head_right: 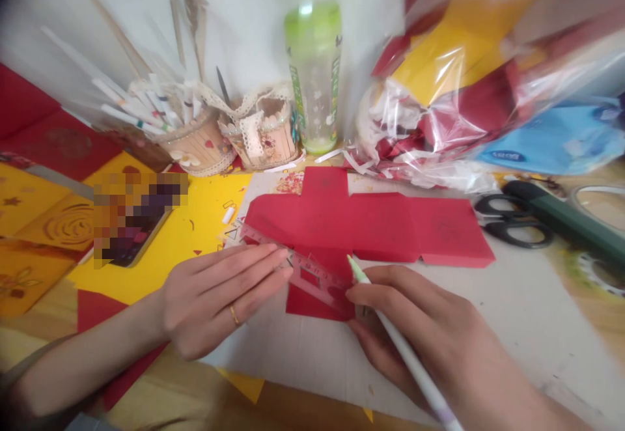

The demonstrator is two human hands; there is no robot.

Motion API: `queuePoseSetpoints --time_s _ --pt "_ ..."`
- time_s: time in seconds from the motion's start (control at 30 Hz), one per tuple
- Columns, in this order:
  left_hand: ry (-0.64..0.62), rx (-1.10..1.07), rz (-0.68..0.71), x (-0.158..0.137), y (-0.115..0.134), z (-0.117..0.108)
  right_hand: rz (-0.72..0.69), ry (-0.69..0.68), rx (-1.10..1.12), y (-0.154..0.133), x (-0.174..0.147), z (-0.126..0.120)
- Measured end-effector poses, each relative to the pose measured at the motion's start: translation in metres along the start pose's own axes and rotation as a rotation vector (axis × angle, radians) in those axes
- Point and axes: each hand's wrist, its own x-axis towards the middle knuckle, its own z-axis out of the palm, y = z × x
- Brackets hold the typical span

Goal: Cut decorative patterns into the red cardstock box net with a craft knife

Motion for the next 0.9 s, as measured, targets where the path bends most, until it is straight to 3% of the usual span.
queuePoseSetpoints --time_s 0.13,0.27,0.33,0.4,0.5,0.7,0.9 --pt "0.101 -0.03 -0.051 0.005 -0.007 -0.001 0.134 0.011 0.075 -0.001 0.0 -0.004" --pt "0.165 -0.105 -0.283 0.005 -0.019 0.005 0.302 0.146 0.087 0.004 0.002 -0.013" --pt "0.044 -0.112 -0.401 0.004 -0.025 0.01 0.35 0.208 0.023 0.007 0.003 -0.018" --pt "-0.185 -0.143 -0.536 0.002 -0.028 0.014 0.377 0.254 -0.017 0.008 0.003 -0.024" --pt "-0.423 -0.237 -0.664 0.003 -0.029 0.013 0.367 0.241 -0.069 0.003 0.003 -0.031" --pt "-0.447 -0.333 -0.686 0.012 -0.036 0.006 0.209 0.168 -0.233 -0.02 -0.007 -0.034" --pt "-0.409 -0.483 -0.74 0.027 -0.054 0.009 0.256 0.144 -0.304 -0.039 -0.025 -0.022"
